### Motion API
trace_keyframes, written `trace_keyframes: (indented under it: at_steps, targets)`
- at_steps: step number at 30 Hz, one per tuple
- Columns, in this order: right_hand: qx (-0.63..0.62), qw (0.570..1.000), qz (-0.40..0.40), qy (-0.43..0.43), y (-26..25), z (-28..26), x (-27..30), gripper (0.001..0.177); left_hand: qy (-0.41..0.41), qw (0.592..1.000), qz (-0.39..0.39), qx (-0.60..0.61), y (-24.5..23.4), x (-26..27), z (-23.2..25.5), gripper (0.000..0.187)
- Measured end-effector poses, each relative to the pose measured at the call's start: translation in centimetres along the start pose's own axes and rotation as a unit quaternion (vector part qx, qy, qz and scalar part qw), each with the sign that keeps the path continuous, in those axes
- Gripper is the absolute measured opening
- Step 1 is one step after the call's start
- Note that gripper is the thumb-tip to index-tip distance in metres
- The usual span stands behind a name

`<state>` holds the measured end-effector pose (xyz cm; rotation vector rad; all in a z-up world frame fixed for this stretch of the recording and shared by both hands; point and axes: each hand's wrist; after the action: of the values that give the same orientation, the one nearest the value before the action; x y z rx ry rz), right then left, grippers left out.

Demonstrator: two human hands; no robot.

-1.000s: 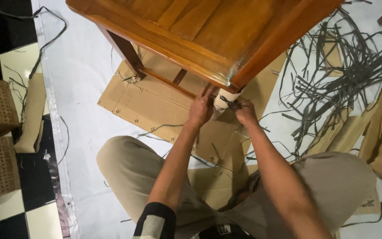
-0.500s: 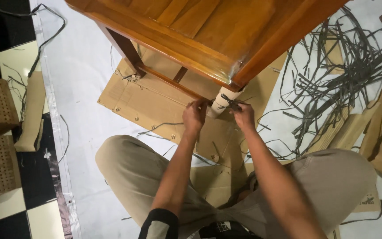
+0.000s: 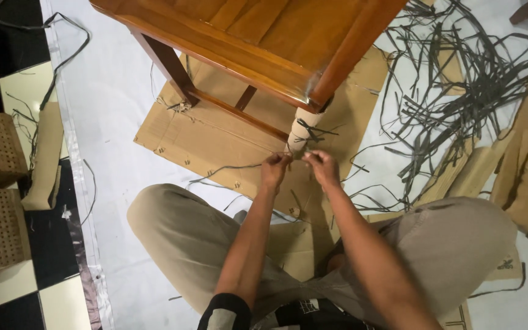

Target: Wrapping the legs of a wooden table with cardboard protectors and securing them with plastic ties.

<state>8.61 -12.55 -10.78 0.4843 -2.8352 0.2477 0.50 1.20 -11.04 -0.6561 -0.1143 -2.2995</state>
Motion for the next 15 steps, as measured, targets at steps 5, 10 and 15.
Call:
trace_keyframes:
  at_steps: [5, 10, 15]
  targets:
    - [0.072, 0.997, -0.006, 0.004, -0.2, 0.7, -0.3, 0.029, -0.023, 0.997, -0.032, 0.073, 1.2, 0.1, 0.3, 0.022]
    - [0.144, 0.989, -0.005, -0.007, 0.5, 1.2, -1.0, 0.029, -0.016, 0.988, -0.067, 0.138, 1.3, 2.4, 3.1, 0.018]
    - [0.169, 0.985, -0.007, -0.041, 0.2, 1.2, -1.2, 0.028, -0.002, 0.984, -0.049, 0.169, 2.5, 0.8, 2.0, 0.016]
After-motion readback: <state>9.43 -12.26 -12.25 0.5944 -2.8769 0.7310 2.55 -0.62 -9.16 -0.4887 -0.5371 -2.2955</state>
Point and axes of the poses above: each hand's wrist, its own x-axis away from the middle knuckle, its own y-axis out of the palm, z = x × y
